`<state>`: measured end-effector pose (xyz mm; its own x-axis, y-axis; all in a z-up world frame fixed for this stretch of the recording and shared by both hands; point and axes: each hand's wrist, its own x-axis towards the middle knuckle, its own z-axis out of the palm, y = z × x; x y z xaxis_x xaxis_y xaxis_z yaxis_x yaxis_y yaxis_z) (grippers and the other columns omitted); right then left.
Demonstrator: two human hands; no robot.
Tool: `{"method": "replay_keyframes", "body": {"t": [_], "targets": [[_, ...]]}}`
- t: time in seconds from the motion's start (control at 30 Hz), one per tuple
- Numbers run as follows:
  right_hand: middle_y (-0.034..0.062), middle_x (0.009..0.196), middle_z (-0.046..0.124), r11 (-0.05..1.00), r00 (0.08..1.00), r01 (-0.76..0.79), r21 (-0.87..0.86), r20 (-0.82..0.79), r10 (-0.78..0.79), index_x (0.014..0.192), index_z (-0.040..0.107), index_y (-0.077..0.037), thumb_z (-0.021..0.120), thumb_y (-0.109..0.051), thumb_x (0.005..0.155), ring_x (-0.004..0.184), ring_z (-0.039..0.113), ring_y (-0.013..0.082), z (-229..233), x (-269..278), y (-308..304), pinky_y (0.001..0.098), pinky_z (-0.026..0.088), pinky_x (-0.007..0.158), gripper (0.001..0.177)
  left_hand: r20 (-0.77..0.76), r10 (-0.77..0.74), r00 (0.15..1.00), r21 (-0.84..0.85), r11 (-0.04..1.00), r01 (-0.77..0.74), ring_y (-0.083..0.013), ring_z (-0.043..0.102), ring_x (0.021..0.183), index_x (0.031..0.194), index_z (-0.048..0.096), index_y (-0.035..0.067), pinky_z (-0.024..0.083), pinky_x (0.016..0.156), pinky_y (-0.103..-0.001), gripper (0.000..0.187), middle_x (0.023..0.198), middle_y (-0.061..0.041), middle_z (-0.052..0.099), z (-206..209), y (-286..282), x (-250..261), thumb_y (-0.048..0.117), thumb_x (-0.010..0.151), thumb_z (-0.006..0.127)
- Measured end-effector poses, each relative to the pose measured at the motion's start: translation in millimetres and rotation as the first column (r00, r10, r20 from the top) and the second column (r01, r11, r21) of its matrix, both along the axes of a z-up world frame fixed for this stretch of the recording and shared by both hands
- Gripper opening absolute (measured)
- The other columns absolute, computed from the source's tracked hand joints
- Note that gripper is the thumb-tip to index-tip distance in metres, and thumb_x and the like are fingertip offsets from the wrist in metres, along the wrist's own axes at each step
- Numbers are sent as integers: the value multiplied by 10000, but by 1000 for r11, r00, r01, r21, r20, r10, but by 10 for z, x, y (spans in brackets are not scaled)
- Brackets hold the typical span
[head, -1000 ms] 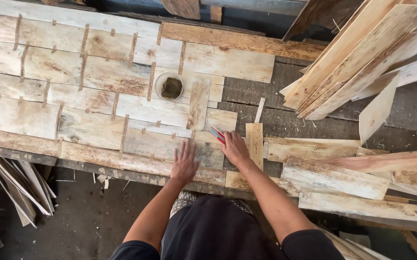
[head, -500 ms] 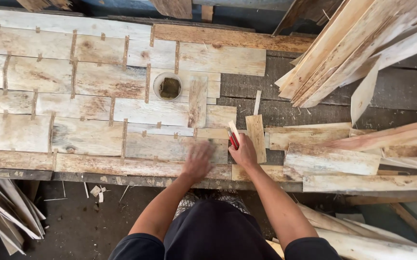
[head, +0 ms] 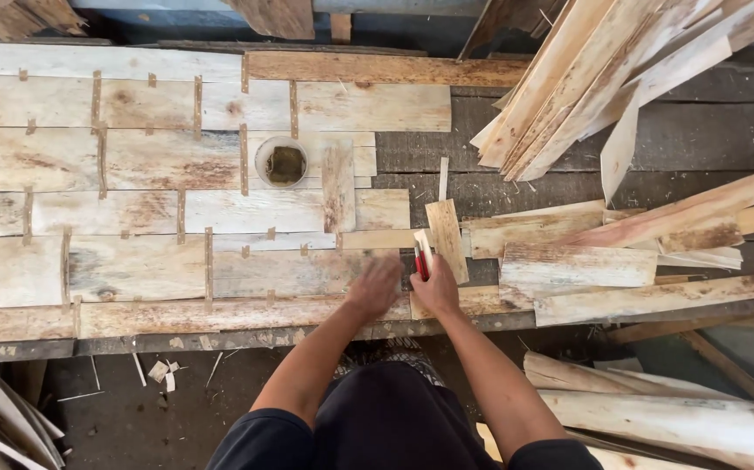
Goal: Using a utility knife to trim pieces of bark to fit into a decorative panel.
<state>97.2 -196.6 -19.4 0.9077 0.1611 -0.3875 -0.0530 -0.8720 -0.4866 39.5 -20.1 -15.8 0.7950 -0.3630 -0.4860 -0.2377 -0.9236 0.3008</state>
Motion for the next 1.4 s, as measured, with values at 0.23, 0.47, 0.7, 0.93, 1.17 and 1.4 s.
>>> {"method": "replay_keyframes", "body": {"t": [0.23,0.47,0.7,0.93,1.17,1.4], "targets": [[246,1158,610,997,971,-24,76,240,5,1291,485,81,722,-239,824,1025,643,369,-207,81,-115,500,536,894,614,145,21,989,-80,997,-9,-310,-38,1589,1637,20,100,-34,1271,-504,680,1727,-154,-30,-324,-52,-268,469,1092,193],[146,1083,634,999,999,21,39,38,-22,1173,544,-9,669,-244,861,936,678,284,-152,135,6,449,581,835,410,-77,320,944,132,942,-308,-320,-81,1579,1646,-38,94,-55,1247,-562,831,1726,-159,-84,583,-29,-18,597,1047,243],[193,1052,644,993,916,-40,111,400,-8,1260,532,12,747,-211,789,913,647,357,-206,248,-101,494,562,766,564,73,157,985,-444,889,-109,-326,404,1475,1432,517,55,256,1263,-473,514,1534,-186,487,-266,-280,-229,382,1062,373],[134,1034,655,977,982,44,209,-189,-3,1198,547,-36,708,-258,922,783,693,267,-223,122,159,419,631,681,389,29,620,784,-415,721,-555,-277,607,1042,1064,588,64,478,985,-478,302,1074,-119,627,-187,144,-380,347,1056,484],[111,958,687,897,973,-232,376,82,217,1043,656,-40,720,-229,932,791,681,230,-372,18,279,385,557,693,228,130,688,714,-547,650,-527,-357,609,1004,948,652,85,489,871,-499,177,993,-131,660,-206,276,-376,259,926,673],[127,992,666,970,985,58,235,-172,-17,1067,637,-69,603,-245,1029,726,619,248,-138,54,200,431,567,639,183,10,667,745,-588,607,-535,-353,626,1016,935,676,67,512,899,-478,145,993,-133,686,-168,404,-393,206,896,680]]}}
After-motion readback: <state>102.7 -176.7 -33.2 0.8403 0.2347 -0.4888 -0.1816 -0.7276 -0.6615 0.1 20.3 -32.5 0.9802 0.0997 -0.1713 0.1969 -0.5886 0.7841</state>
